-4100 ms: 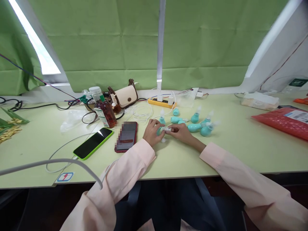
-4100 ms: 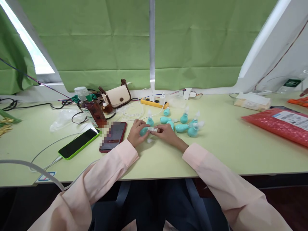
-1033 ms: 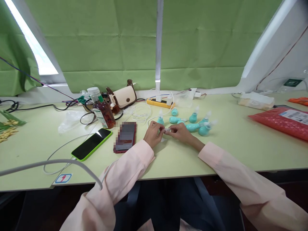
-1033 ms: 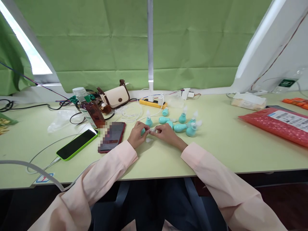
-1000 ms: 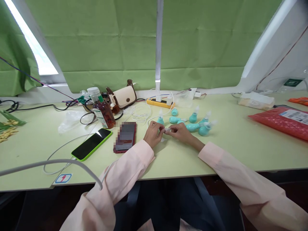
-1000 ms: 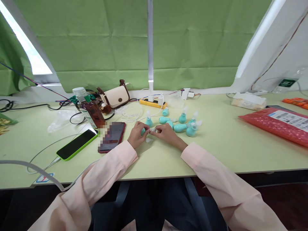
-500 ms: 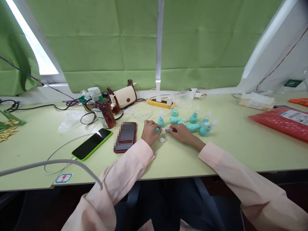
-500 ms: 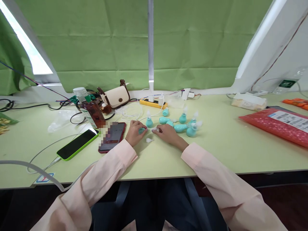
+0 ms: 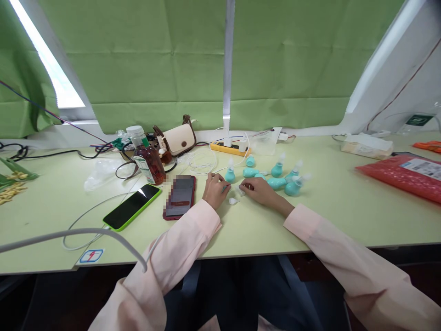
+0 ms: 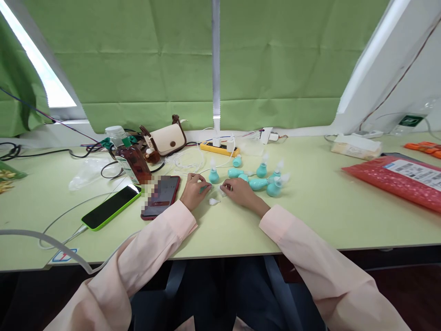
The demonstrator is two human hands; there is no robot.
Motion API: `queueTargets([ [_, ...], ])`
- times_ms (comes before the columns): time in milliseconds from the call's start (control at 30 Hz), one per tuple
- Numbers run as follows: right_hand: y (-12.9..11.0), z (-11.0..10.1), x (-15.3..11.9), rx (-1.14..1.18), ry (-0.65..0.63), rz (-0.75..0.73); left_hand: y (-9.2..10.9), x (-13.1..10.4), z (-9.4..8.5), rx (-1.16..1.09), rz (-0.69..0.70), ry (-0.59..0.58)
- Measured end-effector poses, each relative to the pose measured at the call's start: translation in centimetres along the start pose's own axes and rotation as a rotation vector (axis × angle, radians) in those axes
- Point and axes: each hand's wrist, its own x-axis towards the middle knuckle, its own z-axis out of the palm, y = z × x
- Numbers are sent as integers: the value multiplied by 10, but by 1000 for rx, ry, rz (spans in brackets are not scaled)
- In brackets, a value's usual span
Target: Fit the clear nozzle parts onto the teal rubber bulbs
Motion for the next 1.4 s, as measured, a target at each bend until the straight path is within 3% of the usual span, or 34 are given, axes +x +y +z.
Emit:
queueTargets([
  [233,9,-12,4,-76,141,28,3,0,-3,-6,37,-7],
  [367,21,-24,6,-125,215,69,11,-2,-8,-22,135,-84],
  [567,32,-25,6,-201,132,88,13,-4,-10,54,224,-239],
  [767,35,-19,5,-237,59,134,7,-1,-6,153,174,-264],
  [933,34,-17,4,-214,75,194,5,-2,-3,177,133,-231],
  [1133,31,-16,5,-55,168,228,9,-4,-5,128,101,-153],
  [1400,20,-31,8,401,380,246,20,-4,-15,-50,140,-128],
])
